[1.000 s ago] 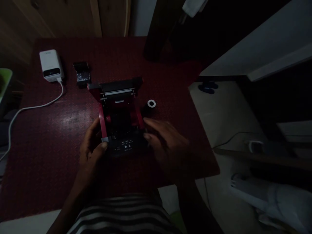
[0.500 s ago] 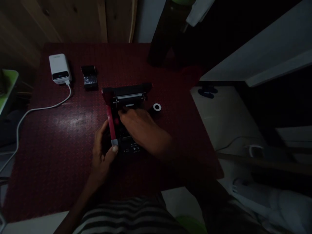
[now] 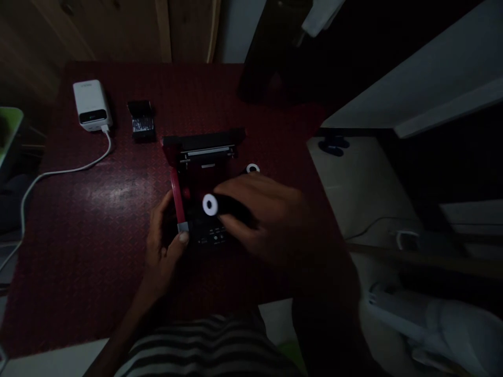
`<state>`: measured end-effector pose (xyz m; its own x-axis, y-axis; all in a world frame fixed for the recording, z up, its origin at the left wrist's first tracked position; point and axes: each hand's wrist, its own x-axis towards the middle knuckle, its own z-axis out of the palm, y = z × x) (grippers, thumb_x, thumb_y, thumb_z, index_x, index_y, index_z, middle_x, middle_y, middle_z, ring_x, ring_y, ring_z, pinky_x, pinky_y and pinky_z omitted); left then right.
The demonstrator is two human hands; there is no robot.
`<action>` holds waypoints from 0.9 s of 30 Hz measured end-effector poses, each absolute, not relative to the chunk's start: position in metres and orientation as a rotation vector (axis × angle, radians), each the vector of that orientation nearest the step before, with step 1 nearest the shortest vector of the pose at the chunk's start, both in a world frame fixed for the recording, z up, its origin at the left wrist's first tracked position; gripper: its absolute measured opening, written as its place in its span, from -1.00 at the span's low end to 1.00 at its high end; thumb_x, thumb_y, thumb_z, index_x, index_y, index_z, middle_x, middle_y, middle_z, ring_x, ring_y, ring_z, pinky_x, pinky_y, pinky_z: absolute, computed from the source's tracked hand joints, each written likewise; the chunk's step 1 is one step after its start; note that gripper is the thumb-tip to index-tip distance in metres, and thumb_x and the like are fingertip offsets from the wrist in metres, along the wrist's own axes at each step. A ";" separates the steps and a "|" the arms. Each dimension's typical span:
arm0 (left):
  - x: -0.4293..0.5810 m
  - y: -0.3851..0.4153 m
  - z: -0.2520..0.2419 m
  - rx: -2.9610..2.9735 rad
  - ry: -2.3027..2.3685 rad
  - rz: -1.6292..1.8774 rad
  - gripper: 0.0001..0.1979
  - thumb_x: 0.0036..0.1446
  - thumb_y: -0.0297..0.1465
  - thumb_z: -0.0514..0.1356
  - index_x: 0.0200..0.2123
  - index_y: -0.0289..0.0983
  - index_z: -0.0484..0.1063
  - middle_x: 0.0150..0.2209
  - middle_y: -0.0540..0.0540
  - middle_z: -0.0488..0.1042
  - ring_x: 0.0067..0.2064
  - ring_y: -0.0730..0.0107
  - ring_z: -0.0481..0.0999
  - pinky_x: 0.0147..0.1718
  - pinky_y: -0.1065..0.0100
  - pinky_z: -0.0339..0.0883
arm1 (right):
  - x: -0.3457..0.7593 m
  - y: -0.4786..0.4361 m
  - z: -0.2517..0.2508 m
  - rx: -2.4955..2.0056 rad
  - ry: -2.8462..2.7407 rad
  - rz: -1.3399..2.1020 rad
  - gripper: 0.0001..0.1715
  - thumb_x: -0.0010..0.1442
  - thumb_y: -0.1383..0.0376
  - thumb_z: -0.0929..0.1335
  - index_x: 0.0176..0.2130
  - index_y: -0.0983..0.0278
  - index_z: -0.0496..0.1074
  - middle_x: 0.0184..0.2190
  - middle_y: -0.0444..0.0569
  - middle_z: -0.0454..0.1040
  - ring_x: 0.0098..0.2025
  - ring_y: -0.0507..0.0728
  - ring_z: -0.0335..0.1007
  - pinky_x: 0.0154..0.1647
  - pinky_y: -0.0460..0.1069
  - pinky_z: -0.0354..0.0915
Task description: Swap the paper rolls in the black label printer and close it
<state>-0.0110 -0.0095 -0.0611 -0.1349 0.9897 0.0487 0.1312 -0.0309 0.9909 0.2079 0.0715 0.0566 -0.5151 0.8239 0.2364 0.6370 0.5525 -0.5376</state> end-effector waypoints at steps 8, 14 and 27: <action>-0.013 -0.010 -0.064 1.262 1.407 1.280 -0.27 0.48 0.07 0.35 0.61 0.14 0.39 0.61 -0.07 0.39 0.63 -0.24 0.34 0.58 -0.22 0.29 | 0.290 0.031 -0.006 -1.462 -1.367 0.757 -0.70 0.21 0.23 0.66 -0.05 0.07 0.73 -0.06 -0.09 0.76 -0.01 0.22 0.74 0.00 0.10 0.64; -0.012 -0.008 -0.071 1.253 1.416 1.303 -0.22 0.44 0.17 0.33 0.59 0.06 0.40 0.59 -0.15 0.40 0.61 -0.31 0.36 0.56 -0.26 0.31 | 0.274 0.031 -0.070 -1.554 -1.411 0.974 -0.60 0.24 0.19 0.54 0.06 0.17 0.69 0.02 0.03 0.81 -0.05 0.23 0.72 0.03 0.15 0.62; -0.016 -0.002 -0.074 1.357 1.386 1.339 -0.30 0.46 0.11 0.32 0.55 0.03 0.49 0.50 -0.12 0.51 0.48 -0.19 0.53 0.37 0.00 0.51 | 0.312 0.029 -0.029 -1.533 -1.420 1.223 -0.33 0.27 0.16 0.63 0.32 0.09 0.65 0.29 0.11 0.71 0.12 0.27 0.74 0.18 0.25 0.66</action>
